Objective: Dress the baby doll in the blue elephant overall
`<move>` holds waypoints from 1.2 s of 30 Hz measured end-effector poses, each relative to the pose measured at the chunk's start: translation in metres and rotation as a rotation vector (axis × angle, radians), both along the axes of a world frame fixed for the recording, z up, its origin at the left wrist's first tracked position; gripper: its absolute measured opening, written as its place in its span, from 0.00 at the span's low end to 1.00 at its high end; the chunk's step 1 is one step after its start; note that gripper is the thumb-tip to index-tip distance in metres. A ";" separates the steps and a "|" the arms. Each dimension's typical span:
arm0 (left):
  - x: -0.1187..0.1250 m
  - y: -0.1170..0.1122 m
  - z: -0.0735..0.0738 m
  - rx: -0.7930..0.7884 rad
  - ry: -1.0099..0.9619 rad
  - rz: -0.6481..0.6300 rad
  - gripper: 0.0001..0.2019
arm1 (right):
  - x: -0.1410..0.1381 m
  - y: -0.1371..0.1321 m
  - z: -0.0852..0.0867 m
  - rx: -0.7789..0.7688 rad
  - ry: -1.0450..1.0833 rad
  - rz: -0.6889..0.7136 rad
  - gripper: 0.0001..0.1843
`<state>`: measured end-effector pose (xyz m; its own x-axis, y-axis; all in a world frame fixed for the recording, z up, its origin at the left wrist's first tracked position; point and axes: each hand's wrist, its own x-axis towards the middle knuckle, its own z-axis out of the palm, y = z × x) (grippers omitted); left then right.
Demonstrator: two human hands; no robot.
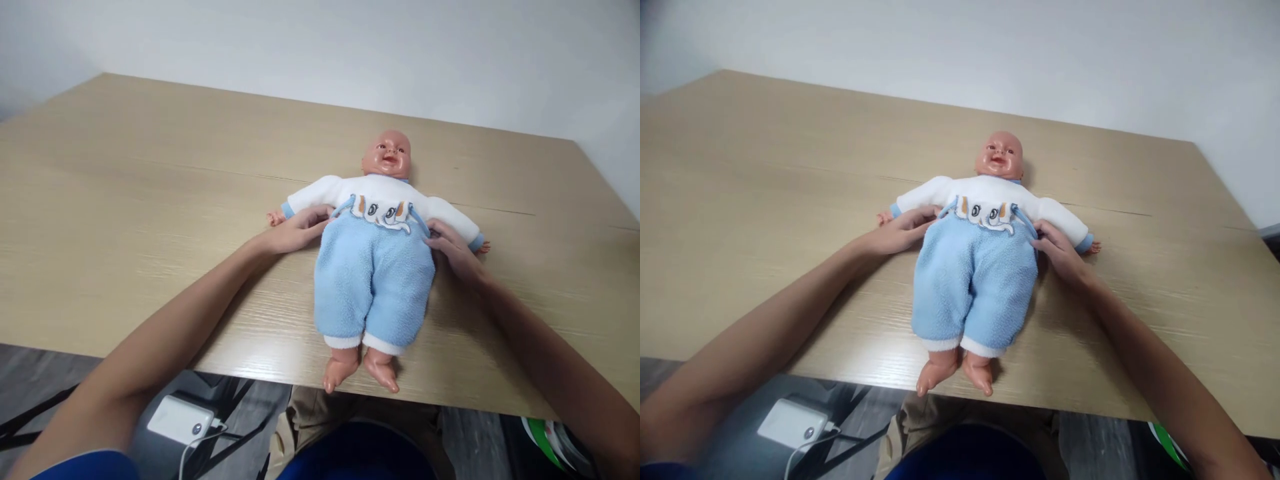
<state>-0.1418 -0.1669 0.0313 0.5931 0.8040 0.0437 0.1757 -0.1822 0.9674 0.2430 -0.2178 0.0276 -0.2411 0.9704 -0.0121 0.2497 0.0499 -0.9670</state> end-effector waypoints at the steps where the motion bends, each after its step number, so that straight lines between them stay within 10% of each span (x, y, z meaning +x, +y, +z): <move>1: -0.005 0.001 0.003 -0.013 0.014 -0.060 0.29 | 0.006 -0.003 0.000 0.051 -0.040 0.039 0.12; 8: -0.009 -0.004 0.005 -0.114 0.009 -0.138 0.19 | -0.010 -0.020 -0.003 0.030 0.064 0.017 0.16; 15: 0.027 -0.017 -0.023 -0.324 -0.282 0.260 0.20 | -0.039 -0.023 -0.005 -0.347 0.429 -0.235 0.20; 29: 0.017 -0.014 -0.001 0.080 -0.112 0.245 0.26 | -0.023 -0.020 0.001 0.055 0.106 -0.150 0.21; 36: -0.012 0.000 -0.003 0.280 0.192 0.051 0.24 | 0.017 -0.008 0.008 0.205 -0.214 0.169 0.19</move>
<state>-0.1536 -0.1667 0.0285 0.5713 0.8053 0.1588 0.3653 -0.4227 0.8294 0.2598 -0.2257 0.0355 -0.4118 0.9044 0.1116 0.4172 0.2960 -0.8593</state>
